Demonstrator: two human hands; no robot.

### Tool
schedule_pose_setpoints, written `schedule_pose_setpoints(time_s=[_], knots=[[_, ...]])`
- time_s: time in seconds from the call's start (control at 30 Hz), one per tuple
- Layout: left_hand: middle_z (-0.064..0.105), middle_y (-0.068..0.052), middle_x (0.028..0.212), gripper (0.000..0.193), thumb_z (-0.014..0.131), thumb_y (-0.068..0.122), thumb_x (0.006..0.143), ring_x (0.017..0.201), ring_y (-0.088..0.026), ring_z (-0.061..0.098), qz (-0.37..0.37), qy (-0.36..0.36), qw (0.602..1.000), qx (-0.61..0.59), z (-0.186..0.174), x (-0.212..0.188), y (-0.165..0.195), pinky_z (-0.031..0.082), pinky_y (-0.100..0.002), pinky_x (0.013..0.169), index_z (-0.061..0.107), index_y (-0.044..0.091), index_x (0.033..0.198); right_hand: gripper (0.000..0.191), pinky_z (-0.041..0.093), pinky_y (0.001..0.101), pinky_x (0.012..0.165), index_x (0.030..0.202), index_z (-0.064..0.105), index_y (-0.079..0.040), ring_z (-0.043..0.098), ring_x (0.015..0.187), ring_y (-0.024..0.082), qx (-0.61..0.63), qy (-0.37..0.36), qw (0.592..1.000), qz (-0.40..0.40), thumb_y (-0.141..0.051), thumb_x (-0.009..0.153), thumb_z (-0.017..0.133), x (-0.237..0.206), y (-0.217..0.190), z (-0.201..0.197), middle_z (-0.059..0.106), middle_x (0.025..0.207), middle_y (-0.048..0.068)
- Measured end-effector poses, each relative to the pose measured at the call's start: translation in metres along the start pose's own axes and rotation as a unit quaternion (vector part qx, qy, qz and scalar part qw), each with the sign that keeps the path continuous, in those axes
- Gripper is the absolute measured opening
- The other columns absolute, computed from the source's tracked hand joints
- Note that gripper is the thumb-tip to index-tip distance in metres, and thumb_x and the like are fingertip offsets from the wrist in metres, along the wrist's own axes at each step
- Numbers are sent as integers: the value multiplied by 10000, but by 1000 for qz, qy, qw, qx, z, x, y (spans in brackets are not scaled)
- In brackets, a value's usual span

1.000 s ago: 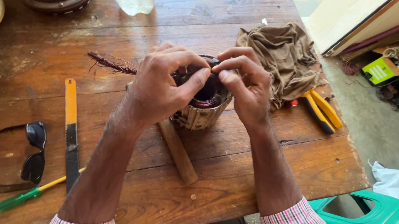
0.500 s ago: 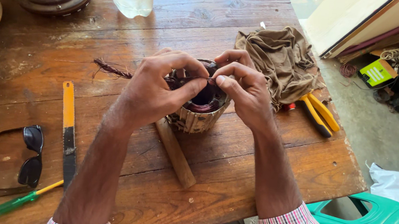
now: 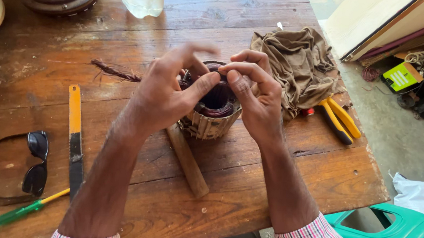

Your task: The person sits at a workbench and twists a bundle of copper winding wires from an electric motor armature together by hand, working along the bundle. They then lift the twisted wire bundle out of the motor and fan the loose wire ends apart with their hands.

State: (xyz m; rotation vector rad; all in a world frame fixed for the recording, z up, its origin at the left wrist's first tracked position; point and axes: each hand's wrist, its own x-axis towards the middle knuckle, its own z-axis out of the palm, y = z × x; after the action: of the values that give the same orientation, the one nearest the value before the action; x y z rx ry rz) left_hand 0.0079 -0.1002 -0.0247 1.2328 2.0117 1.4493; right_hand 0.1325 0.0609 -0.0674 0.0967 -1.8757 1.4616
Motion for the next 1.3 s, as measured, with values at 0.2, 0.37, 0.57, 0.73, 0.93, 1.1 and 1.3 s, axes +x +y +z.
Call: schedule_pose_setpoints(time_s=[0.2, 0.37, 0.57, 0.73, 0.93, 1.1, 1.3], knots=[[755, -105, 1010, 140, 641, 137, 1083, 882, -142, 734, 124, 164, 979, 10, 9, 3, -3, 569, -229, 700, 665, 43, 1184, 164, 574, 275, 934, 1126, 733, -45, 608, 1085, 148, 44, 27, 996, 71, -146, 1022, 657, 1, -1, -2, 568, 1245, 46], [652, -56, 822, 376, 728, 139, 970, 758, -156, 628, -25, 59, 948, -311, -23, 2, -2, 555, -293, 724, 592, -2, 1291, 129, 531, 330, 1033, 1010, 783, -43, 598, 1173, 175, -149, 0, 989, -20, -126, 977, 690, -2, -5, 6, 680, 1175, 59], [615, -56, 859, 383, 754, 108, 889, 751, -166, 621, -85, 149, 820, -546, -33, 6, -10, 599, -331, 749, 574, 11, 1213, 118, 431, 369, 1107, 987, 770, -54, 578, 1204, 196, -171, 14, 985, -26, -146, 953, 705, -3, -11, 11, 715, 1138, 48], [610, -60, 869, 252, 758, 70, 909, 771, -174, 637, -74, 255, 833, -486, -37, 11, -27, 624, -325, 732, 581, 54, 1087, 115, 399, 401, 1147, 908, 745, -51, 545, 1270, 231, -170, 6, 985, -22, -148, 955, 705, -4, -7, 9, 701, 1099, 41], [706, -76, 1017, 88, 722, 125, 1050, 831, -172, 658, 17, 258, 944, 204, -73, -11, -25, 590, -294, 721, 715, 68, 1116, 142, 383, 428, 1162, 868, 729, -54, 526, 1297, 246, -165, 6, 986, -11, -167, 950, 706, -4, -3, 9, 697, 1070, 31], [780, -109, 1054, 318, 683, 395, 1016, 915, -252, 731, -341, 89, 885, 305, -90, -20, -10, 558, -460, 901, 761, 117, 1149, 155, 383, 434, 1164, 858, 726, -59, 518, 1307, 246, -165, 4, 986, -10, -176, 956, 695, -4, -4, 9, 696, 1068, 28], [770, -160, 933, 454, 671, 363, 1045, 749, -238, 738, -99, 156, 909, 373, -103, -56, 29, 573, -445, 729, 606, 90, 1403, 164, 393, 424, 1150, 862, 721, -49, 516, 1288, 243, -158, 3, 987, -9, -180, 957, 699, -5, -3, 9, 693, 1068, 33]])
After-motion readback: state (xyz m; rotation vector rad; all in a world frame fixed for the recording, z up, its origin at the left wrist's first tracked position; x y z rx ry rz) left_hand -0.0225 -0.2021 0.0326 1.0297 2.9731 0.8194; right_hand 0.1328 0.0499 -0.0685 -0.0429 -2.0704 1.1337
